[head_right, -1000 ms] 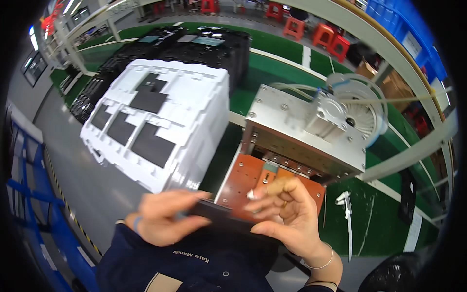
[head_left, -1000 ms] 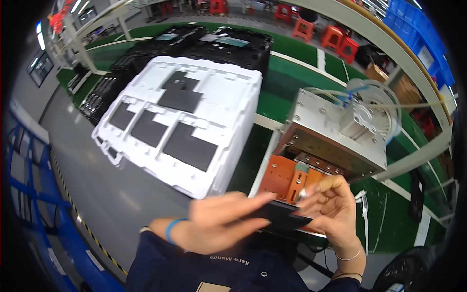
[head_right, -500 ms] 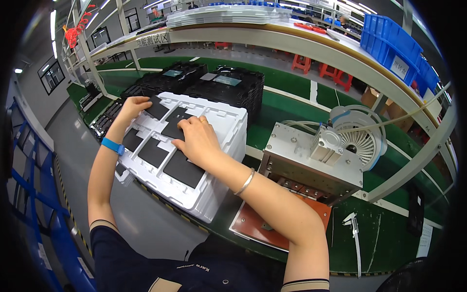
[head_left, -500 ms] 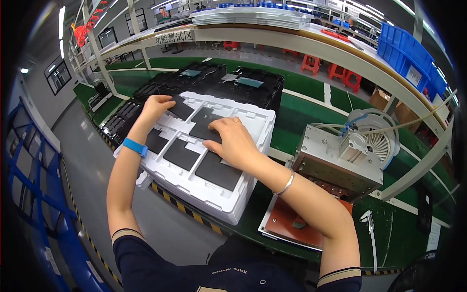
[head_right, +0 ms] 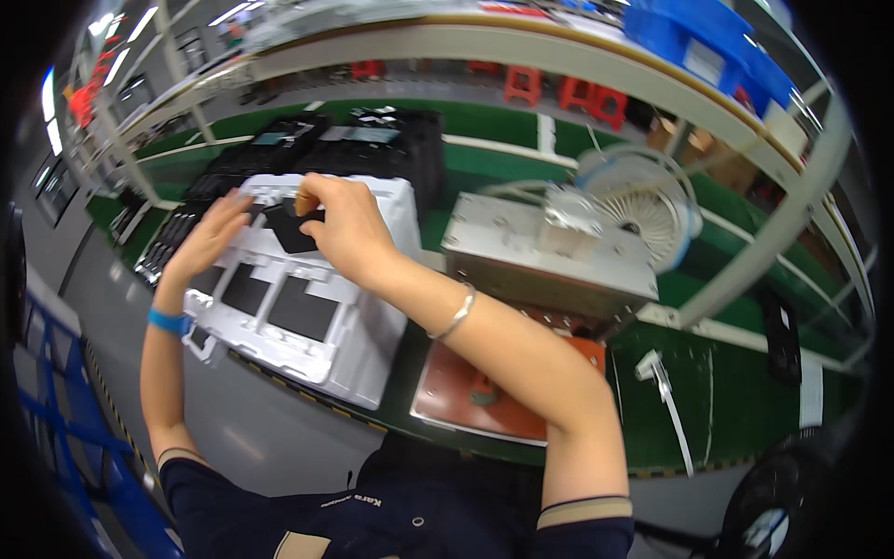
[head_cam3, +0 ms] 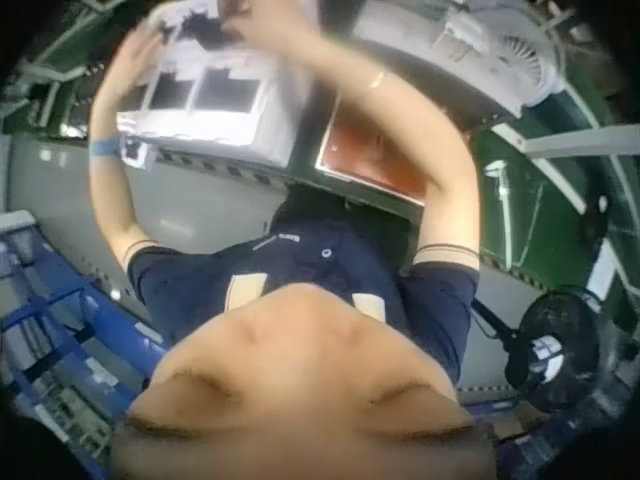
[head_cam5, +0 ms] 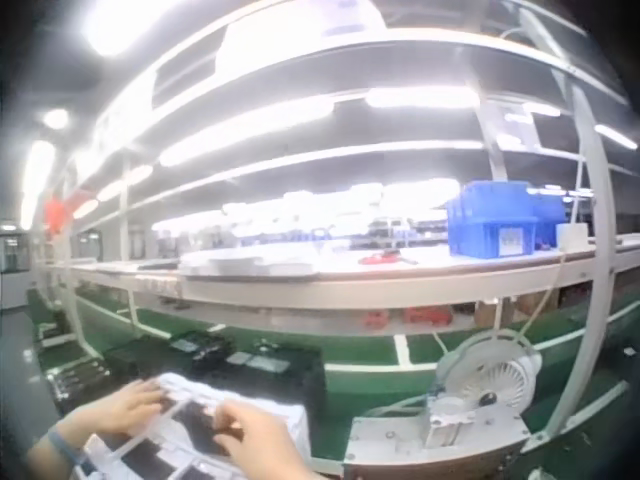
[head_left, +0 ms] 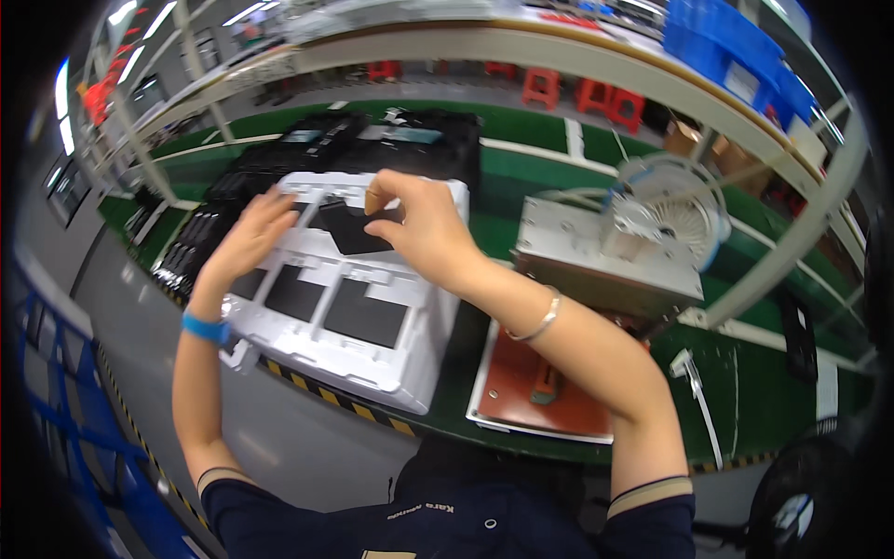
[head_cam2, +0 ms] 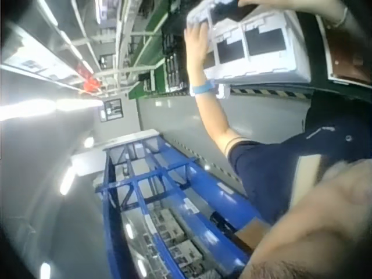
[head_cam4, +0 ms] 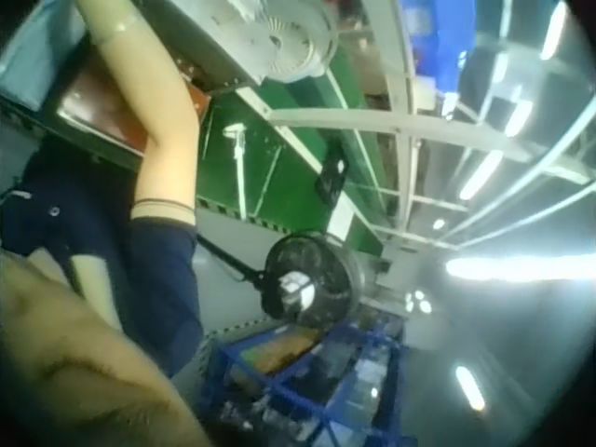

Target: The person repeatedly picks up small black rectangular components from a white foam tray and places them into a metal jig on a workbench. They press down on the components to secure them within the jig, then remove them and return them to the tray. This cycle is performed multiple times throughout the video.

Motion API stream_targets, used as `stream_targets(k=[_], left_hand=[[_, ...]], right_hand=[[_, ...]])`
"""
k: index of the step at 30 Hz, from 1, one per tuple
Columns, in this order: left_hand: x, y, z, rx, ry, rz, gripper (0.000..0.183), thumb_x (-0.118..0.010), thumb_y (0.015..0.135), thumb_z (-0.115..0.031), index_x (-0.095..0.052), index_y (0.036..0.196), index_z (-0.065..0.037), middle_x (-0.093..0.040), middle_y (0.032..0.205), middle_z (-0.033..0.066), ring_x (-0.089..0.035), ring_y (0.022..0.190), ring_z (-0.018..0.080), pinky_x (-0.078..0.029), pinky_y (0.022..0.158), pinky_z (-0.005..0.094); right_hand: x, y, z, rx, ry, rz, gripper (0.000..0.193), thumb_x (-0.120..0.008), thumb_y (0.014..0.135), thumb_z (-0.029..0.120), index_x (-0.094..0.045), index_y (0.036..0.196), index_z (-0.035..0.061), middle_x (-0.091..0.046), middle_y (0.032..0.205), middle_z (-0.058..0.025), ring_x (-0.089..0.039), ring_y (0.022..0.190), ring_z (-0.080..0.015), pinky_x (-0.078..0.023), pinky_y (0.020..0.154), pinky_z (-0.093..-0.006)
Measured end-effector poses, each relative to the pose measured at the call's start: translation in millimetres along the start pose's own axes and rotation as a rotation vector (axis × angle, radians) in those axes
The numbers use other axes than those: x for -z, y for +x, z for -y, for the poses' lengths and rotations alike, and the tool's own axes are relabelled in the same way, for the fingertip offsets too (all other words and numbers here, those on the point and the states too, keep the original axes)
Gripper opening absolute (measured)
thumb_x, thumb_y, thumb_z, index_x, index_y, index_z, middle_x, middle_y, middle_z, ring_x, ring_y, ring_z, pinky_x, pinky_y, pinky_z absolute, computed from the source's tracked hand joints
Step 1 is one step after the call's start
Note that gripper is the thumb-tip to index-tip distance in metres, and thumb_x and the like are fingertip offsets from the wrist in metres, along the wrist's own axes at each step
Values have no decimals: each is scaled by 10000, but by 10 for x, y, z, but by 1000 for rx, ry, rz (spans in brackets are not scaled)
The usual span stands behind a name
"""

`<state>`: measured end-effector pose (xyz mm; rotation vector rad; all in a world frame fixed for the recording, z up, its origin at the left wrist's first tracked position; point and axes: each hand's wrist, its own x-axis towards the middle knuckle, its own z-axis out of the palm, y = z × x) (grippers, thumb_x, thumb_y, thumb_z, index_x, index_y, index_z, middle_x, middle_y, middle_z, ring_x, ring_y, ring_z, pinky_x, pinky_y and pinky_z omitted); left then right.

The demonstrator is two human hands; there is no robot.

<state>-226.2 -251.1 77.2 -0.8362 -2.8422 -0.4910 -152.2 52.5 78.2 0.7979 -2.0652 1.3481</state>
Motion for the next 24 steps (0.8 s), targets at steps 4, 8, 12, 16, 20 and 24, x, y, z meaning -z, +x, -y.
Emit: stream_targets(k=[4,8,12,16,20,24], left_hand=[[110,-550,-879,-91,93,-308,486,-562,926,-146,-510,1402,-64,-394,1517,161,-316,1427,342,-230,1162,417],[-66,-1090,-1528,-396,358,-540,413,-609,827,-90,-634,1239,-61,-509,1423,141,-452,1318,387,-272,1121,550],[-665,-1278,-2021,-988,184,-454,246,-664,836,-262,-736,1063,-199,-680,1188,24,-543,1210,207,-214,1143,552],[-1317,-942,-2701,-780,-111,-182,371,-740,800,-327,-690,1111,-131,-638,1240,68,-592,1143,223,-334,1053,503],[-1739,-655,-2885,-740,-191,46,652,-729,767,-511,-601,1275,-123,-515,1381,123,-476,1273,317,-326,1074,556],[-1843,-658,-2880,-757,-216,142,691,-693,782,-577,-585,1293,-125,-506,1387,123,-441,1307,328,-347,1060,558]], right_hand=[[867,-732,494,-40,-120,41,184,-737,768,2,-645,927,18,-659,886,-74,-637,767,-175,-507,650,-302],[1724,-1768,832,-460,-255,-23,247,-762,762,-8,-703,1001,11,-650,870,-50,-589,696,-96,-439,560,-234],[1952,-2562,529,-823,-12,-204,243,-747,797,-24,-707,1037,-30,-649,955,-65,-598,727,-59,-482,582,-209],[1678,-2443,484,-782,-341,-34,184,-736,821,62,-746,1005,57,-697,899,-76,-613,669,-128,-447,528,-234],[1541,-2447,388,-437,-581,97,121,-733,780,64,-720,898,41,-656,863,-56,-548,862,-264,-451,803,-366],[1493,-2446,259,-307,-609,62,182,-700,785,34,-693,966,51,-623,952,-60,-554,884,-261,-459,792,-366]])
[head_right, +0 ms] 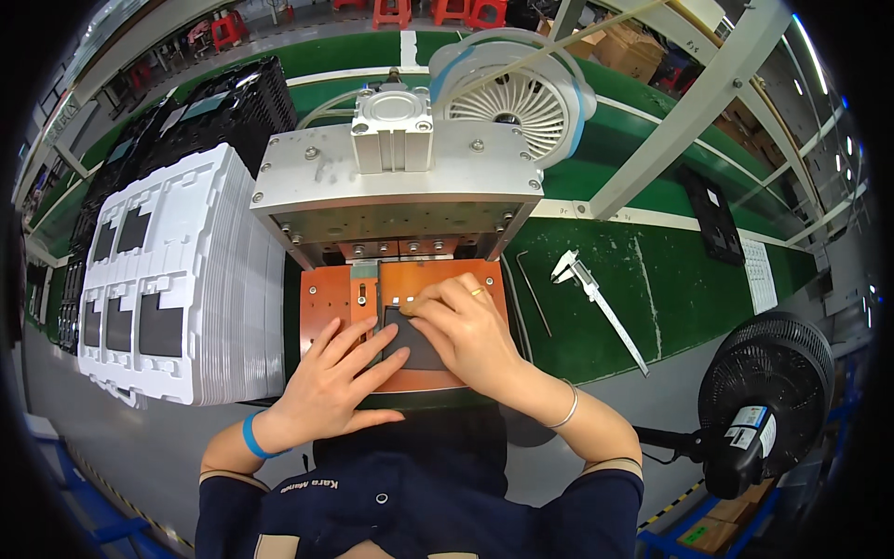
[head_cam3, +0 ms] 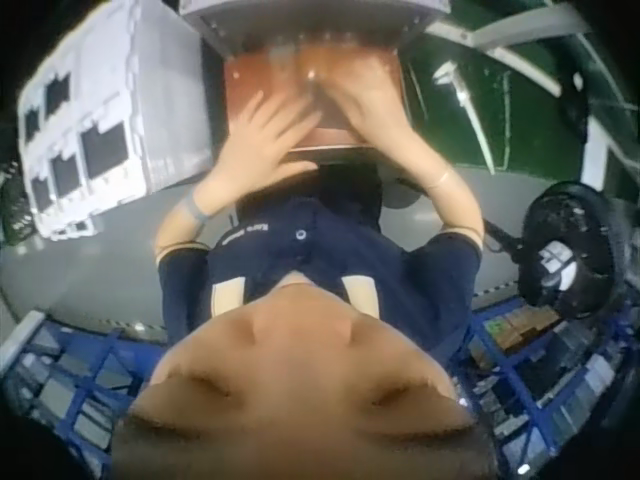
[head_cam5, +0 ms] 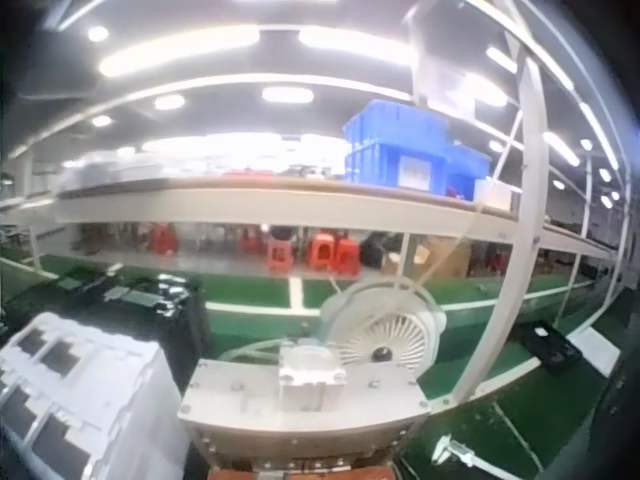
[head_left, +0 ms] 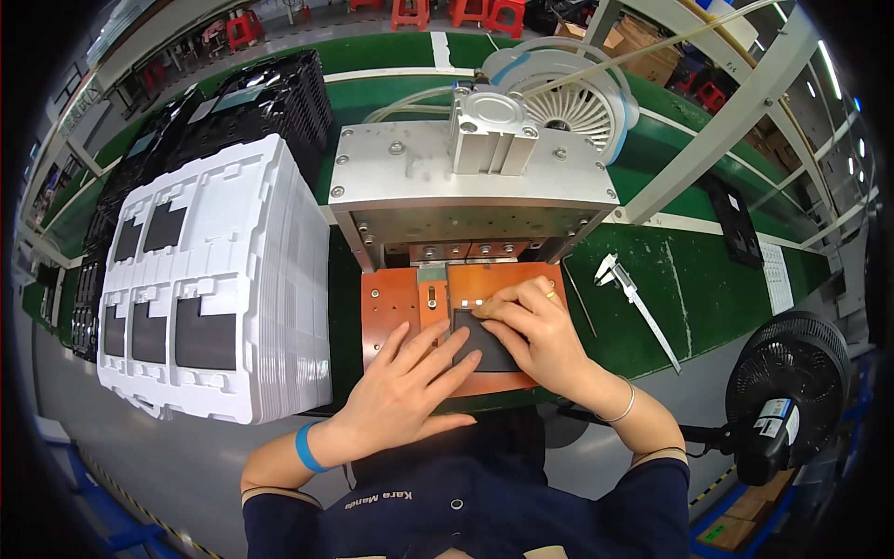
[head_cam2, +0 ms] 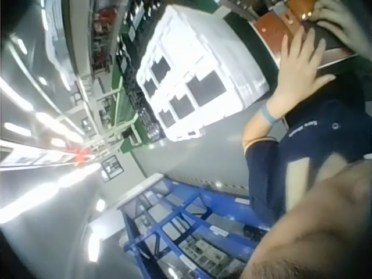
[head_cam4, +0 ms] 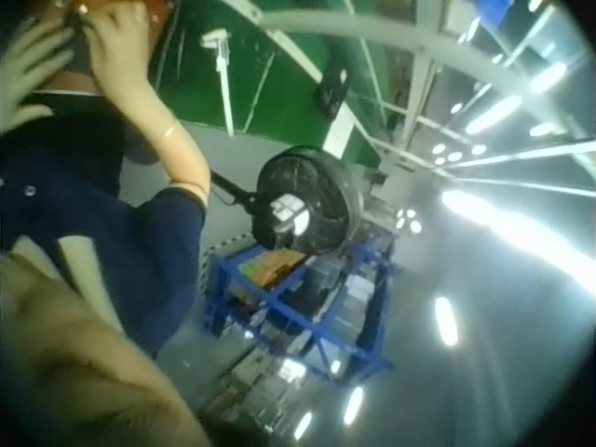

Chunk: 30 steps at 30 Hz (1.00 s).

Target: The person repeatedly picks up small black rectangular components from a white foam tray and places them into a metal jig on a workbench. They press down on the components to secure them within the jig, then remove them and return them to the tray. This cycle is performed multiple times throughout the video.

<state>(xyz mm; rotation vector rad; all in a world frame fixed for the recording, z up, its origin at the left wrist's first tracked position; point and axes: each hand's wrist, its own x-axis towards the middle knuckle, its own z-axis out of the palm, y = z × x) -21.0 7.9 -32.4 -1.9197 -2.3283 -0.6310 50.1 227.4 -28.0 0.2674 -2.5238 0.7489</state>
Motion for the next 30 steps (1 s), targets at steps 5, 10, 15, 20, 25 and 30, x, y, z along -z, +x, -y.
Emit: stream_targets(k=[5,10,15,20,25,30], left_hand=[[-1,12,10,-12,7,4,664,-647,822,-570,-568,1292,-107,-519,1359,121,-456,1286,306,-362,1054,528],[4,33,13,-10,17,1,658,-645,817,-576,-577,1281,-114,-537,1327,111,-473,1263,292,-366,1049,532],[-7,58,9,5,22,-7,693,-707,740,-611,-620,1240,-140,-564,1298,113,-494,1232,330,-372,1042,550],[-19,64,21,12,11,-4,694,-712,737,-607,-620,1247,-145,-559,1309,110,-488,1246,331,-372,1040,550],[-12,35,20,30,1,5,713,-703,741,-619,-615,1266,-145,-548,1327,110,-479,1263,336,-360,1047,552],[49,62,10,54,-92,22,733,-669,775,-620,-594,1284,-98,-531,1356,125,-466,1281,317,-341,1063,541]], right_hand=[[-50,15,53,47,-144,96,284,-654,749,20,-669,1032,33,-619,1004,-67,-568,936,-256,-464,824,-374],[-46,98,57,52,-223,144,301,-635,752,47,-657,1051,20,-596,1086,-79,-562,1013,-263,-454,870,-385],[-70,86,1,61,-242,33,298,-649,749,50,-677,1045,70,-567,1174,-72,-519,1096,-272,-447,880,-384],[-87,87,-35,78,-232,116,325,-693,745,67,-679,1069,89,-562,1209,-75,-511,1109,-277,-451,871,-386],[62,-23,59,-69,-94,47,386,-752,740,97,-650,1112,75,-576,1202,-99,-548,1087,-304,-459,889,-408],[247,-250,178,-147,-8,167,371,-781,751,168,-651,1079,54,-597,1192,-111,-559,1088,-303,-462,915,-408]])
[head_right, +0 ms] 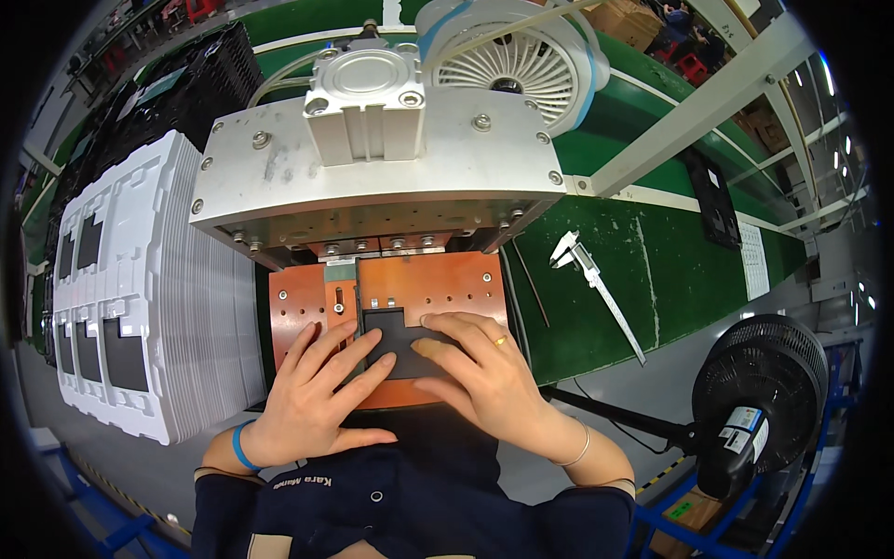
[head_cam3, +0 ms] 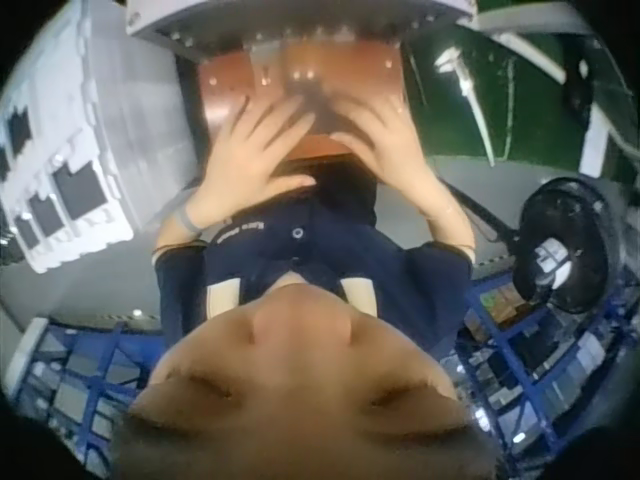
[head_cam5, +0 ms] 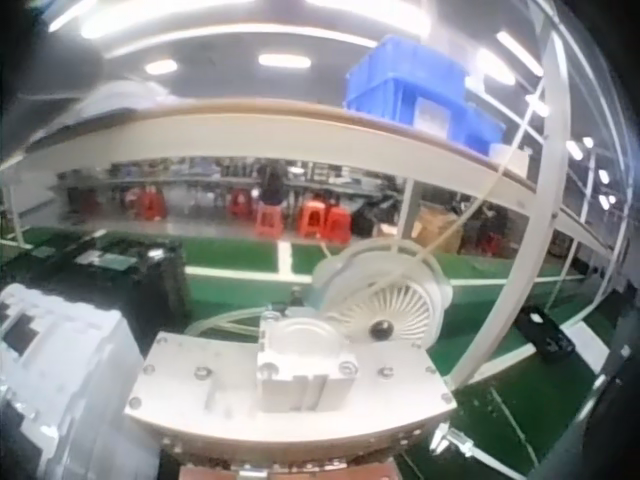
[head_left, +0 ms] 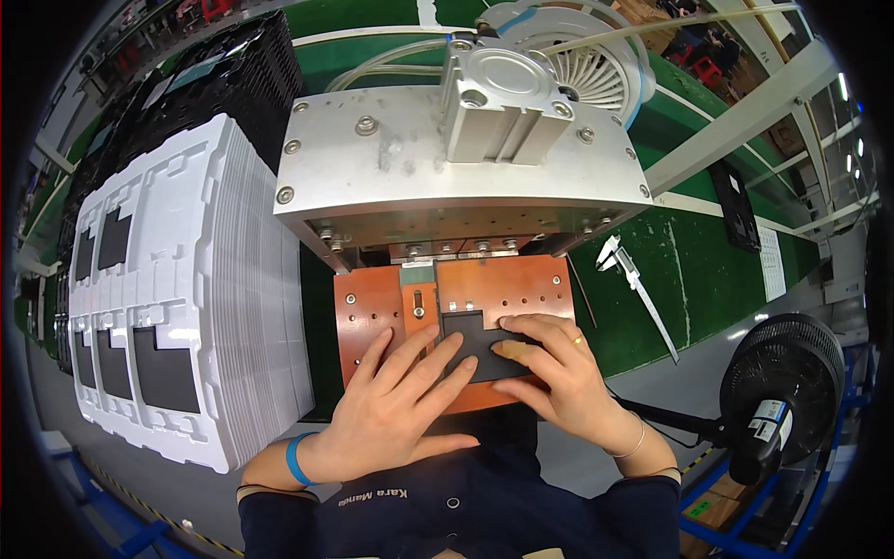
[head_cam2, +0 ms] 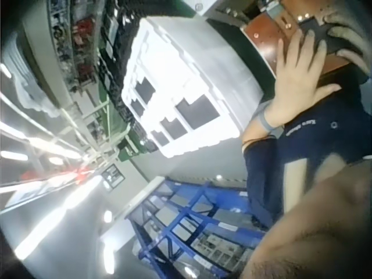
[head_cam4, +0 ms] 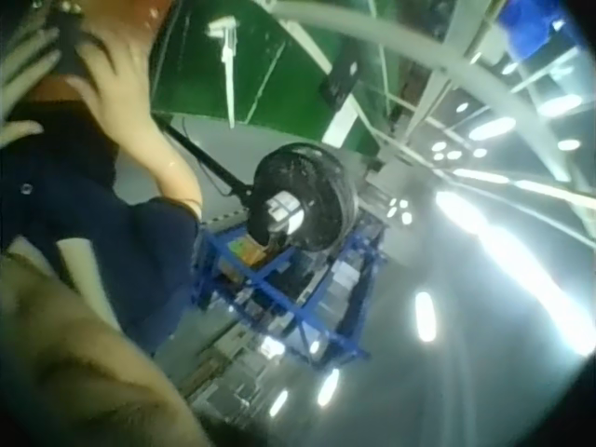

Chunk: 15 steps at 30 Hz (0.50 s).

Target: The person repeatedly picks up small black rectangular components from a white foam tray and places them into a metal jig on a workbench. They press down on the components to secure them within the jig, then remove them and return them to the tray. This cycle is performed multiple times throughout the video.

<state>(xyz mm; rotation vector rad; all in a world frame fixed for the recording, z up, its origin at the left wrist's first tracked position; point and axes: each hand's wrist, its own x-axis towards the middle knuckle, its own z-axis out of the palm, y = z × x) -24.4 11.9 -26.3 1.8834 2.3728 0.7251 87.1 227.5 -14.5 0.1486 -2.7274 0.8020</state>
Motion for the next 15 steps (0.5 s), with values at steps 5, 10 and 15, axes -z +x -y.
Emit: stream_targets(k=[5,10,15], left_hand=[[118,119,14,38,-58,15,770,-678,772,-612,-579,1286,-47,-499,1385,152,-433,1311,334,-338,1066,551],[117,253,110,108,-38,11,775,-689,770,-606,-579,1287,-39,-473,1415,149,-386,1345,356,-338,1056,579],[93,262,159,123,-24,44,723,-663,786,-619,-597,1287,-101,-476,1425,115,-373,1358,339,-334,1037,598]], right_hand=[[-29,216,-167,40,10,-4,316,-775,756,164,-658,1028,53,-606,1189,-81,-560,1050,-287,-473,893,-399],[-59,380,-296,47,3,-47,296,-790,748,176,-677,994,58,-626,1154,-77,-559,1026,-286,-477,879,-376],[-63,382,-301,45,21,-43,308,-804,730,184,-687,984,55,-635,1135,-88,-565,1022,-287,-476,878,-374]])
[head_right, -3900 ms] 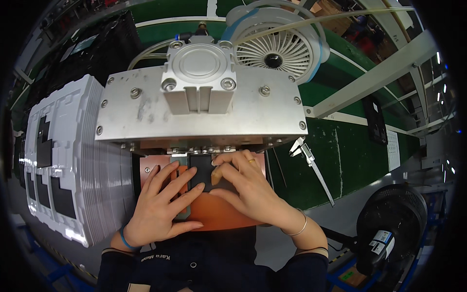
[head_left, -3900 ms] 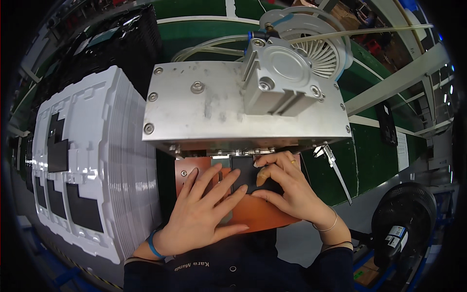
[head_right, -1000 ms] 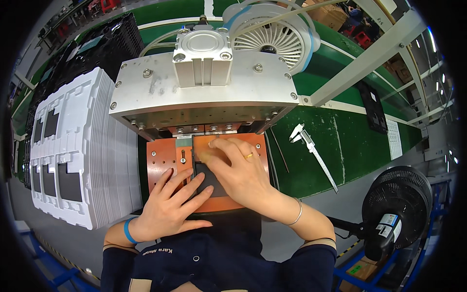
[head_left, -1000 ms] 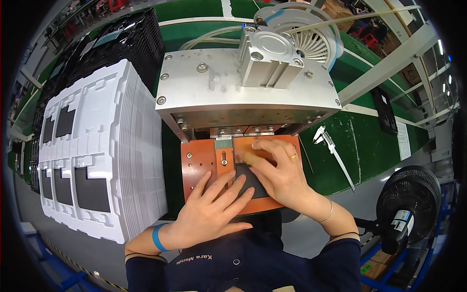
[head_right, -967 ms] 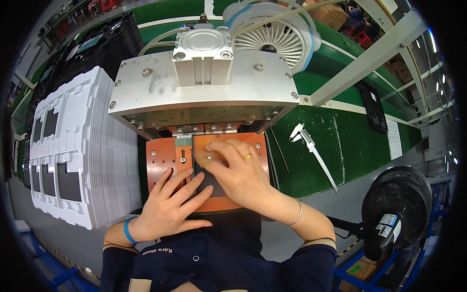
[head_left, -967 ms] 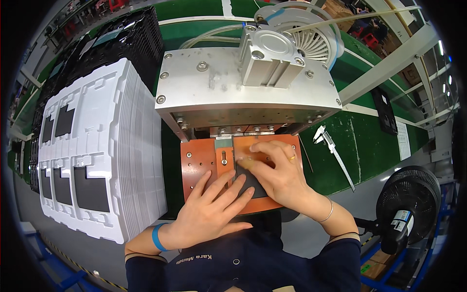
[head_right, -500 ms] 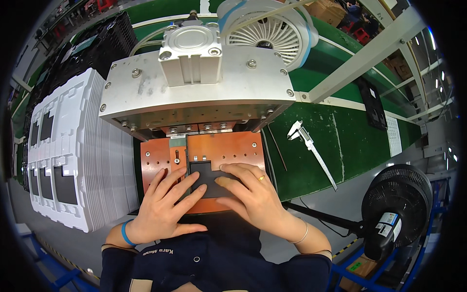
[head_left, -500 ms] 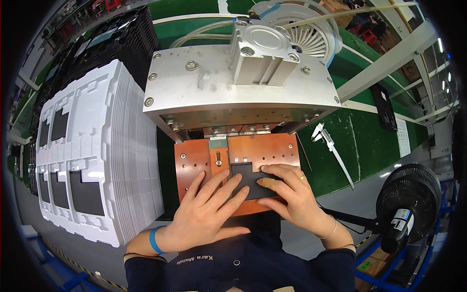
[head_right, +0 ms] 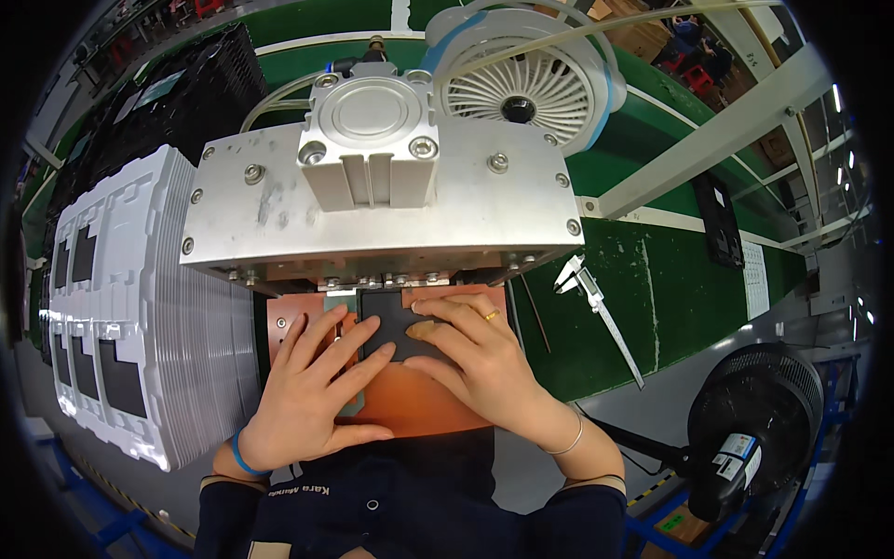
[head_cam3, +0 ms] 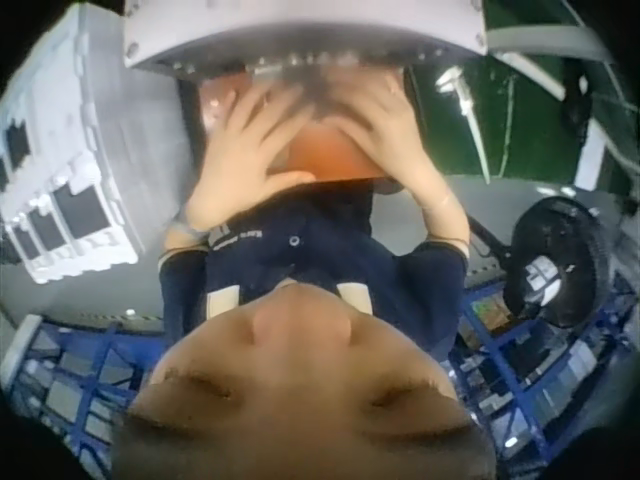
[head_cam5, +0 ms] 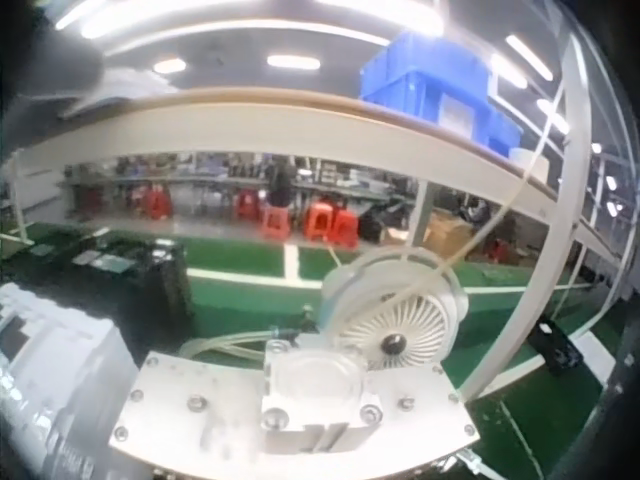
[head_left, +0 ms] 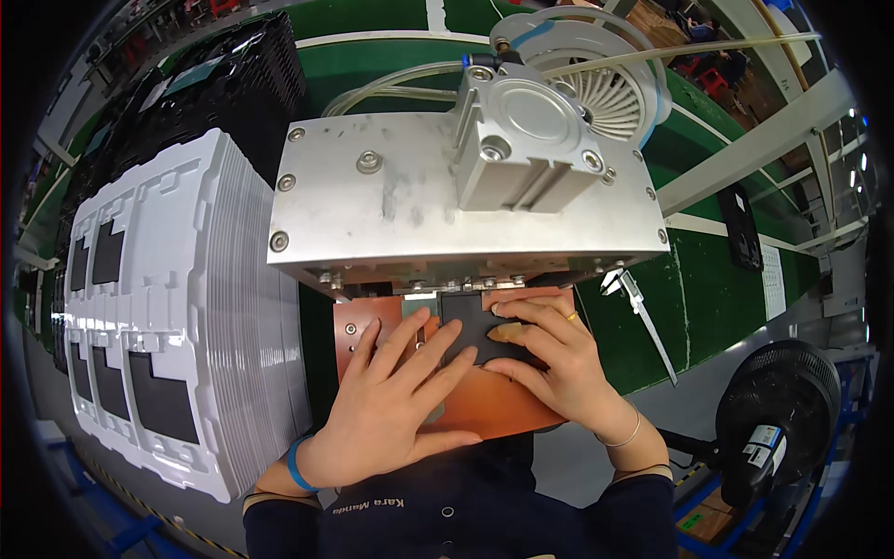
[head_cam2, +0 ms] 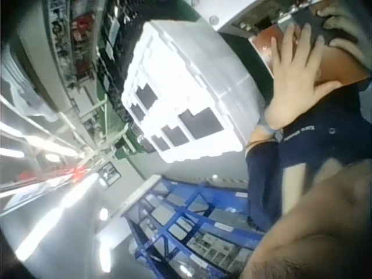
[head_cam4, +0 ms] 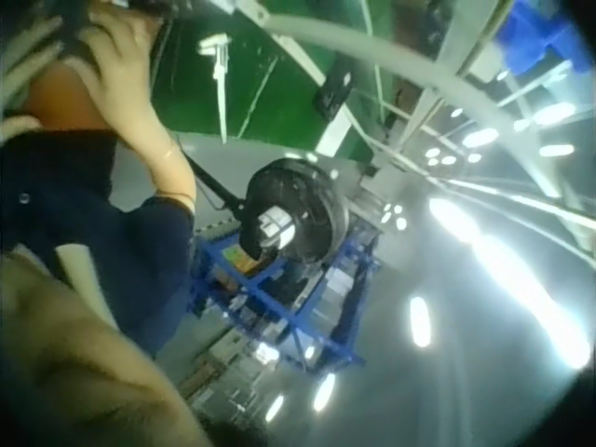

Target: The person repeatedly picks up small black rectangular components from a white foam tray and places them into a metal jig on a workbench. They press down on the components to secure them within the jig, then remove them and return them to the tray. This cycle is performed multiple times throughout the video.

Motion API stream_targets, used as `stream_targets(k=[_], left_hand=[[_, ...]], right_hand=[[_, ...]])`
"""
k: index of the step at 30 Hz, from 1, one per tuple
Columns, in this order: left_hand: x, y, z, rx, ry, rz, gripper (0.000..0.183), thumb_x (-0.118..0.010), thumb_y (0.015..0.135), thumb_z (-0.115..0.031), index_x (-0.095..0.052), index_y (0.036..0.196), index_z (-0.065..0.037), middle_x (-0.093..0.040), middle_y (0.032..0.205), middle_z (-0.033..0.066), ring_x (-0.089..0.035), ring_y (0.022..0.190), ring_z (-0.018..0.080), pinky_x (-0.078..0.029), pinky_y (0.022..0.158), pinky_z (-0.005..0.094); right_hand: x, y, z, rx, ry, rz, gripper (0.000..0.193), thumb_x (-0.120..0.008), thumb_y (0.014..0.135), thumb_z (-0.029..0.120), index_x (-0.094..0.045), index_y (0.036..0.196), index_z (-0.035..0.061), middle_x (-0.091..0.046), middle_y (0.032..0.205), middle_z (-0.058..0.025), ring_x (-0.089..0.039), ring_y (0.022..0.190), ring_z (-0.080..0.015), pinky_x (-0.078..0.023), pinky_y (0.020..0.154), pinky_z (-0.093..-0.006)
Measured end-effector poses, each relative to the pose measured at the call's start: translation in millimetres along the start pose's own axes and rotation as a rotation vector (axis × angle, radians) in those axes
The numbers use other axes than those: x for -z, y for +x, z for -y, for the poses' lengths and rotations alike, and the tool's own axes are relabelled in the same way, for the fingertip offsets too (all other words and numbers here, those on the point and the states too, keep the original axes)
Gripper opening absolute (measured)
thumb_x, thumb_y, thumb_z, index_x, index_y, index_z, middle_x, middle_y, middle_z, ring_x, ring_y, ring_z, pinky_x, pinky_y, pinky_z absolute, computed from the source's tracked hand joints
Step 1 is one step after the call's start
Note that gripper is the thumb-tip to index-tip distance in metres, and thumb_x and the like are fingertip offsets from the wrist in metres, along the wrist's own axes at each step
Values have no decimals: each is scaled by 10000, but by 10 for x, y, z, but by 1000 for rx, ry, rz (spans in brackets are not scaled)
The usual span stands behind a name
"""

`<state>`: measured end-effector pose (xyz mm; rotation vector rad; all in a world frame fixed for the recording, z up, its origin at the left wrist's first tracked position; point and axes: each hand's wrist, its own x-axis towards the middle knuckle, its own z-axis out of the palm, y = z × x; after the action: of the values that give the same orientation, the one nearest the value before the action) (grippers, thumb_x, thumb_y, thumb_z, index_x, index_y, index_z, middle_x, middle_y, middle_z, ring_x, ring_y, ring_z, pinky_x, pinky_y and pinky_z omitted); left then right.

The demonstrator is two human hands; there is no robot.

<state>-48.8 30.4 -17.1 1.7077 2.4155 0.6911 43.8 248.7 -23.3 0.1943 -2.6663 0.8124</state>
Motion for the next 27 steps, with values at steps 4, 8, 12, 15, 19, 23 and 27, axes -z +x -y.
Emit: stream_targets(k=[4,8,12,15,19,23,27], left_hand=[[0,-11,-4,27,-24,19,690,-649,797,-618,-610,1280,-128,-480,1427,94,-378,1358,321,-320,1039,604],[4,-7,3,38,-38,38,674,-633,808,-625,-620,1275,-139,-490,1422,80,-388,1356,303,-299,1057,600],[-6,-22,8,49,-27,87,735,-648,770,-659,-593,1322,-176,-455,1461,77,-368,1356,359,-264,1087,617],[-13,-24,7,52,-26,93,735,-640,773,-669,-594,1324,-184,-460,1460,72,-366,1360,356,-258,1091,616],[-32,-35,8,56,-19,91,739,-621,781,-685,-592,1329,-190,-468,1455,69,-362,1365,355,-249,1098,613],[-42,-38,5,59,-10,90,741,-609,785,-693,-590,1332,-194,-470,1454,68,-364,1365,358,-244,1104,611],[-32,-26,11,57,-15,97,731,-621,784,-676,-588,1334,-196,-467,1456,69,-360,1369,358,-244,1105,611]], right_hand=[[11,25,3,3,28,13,314,-807,718,175,-683,977,49,-632,1128,-93,-567,1030,-286,-477,877,-379],[21,27,4,-6,24,33,319,-809,711,172,-682,971,39,-632,1124,-96,-571,1030,-281,-484,870,-370],[34,50,5,-21,39,55,305,-810,712,173,-686,959,42,-636,1141,-94,-575,1020,-276,-490,858,-360],[41,64,6,-29,52,63,299,-811,712,175,-687,951,46,-640,1152,-93,-578,1009,-270,-491,851,-356],[51,51,8,-44,44,82,299,-814,710,179,-687,948,49,-643,1152,-90,-577,987,-260,-488,834,-350],[50,44,5,-52,37,83,300,-816,709,181,-687,948,52,-643,1149,-86,-575,967,-256,-484,822,-346],[56,52,4,-55,48,78,286,-812,714,179,-684,937,53,-637,1162,-85,-571,984,-258,-482,835,-350]])
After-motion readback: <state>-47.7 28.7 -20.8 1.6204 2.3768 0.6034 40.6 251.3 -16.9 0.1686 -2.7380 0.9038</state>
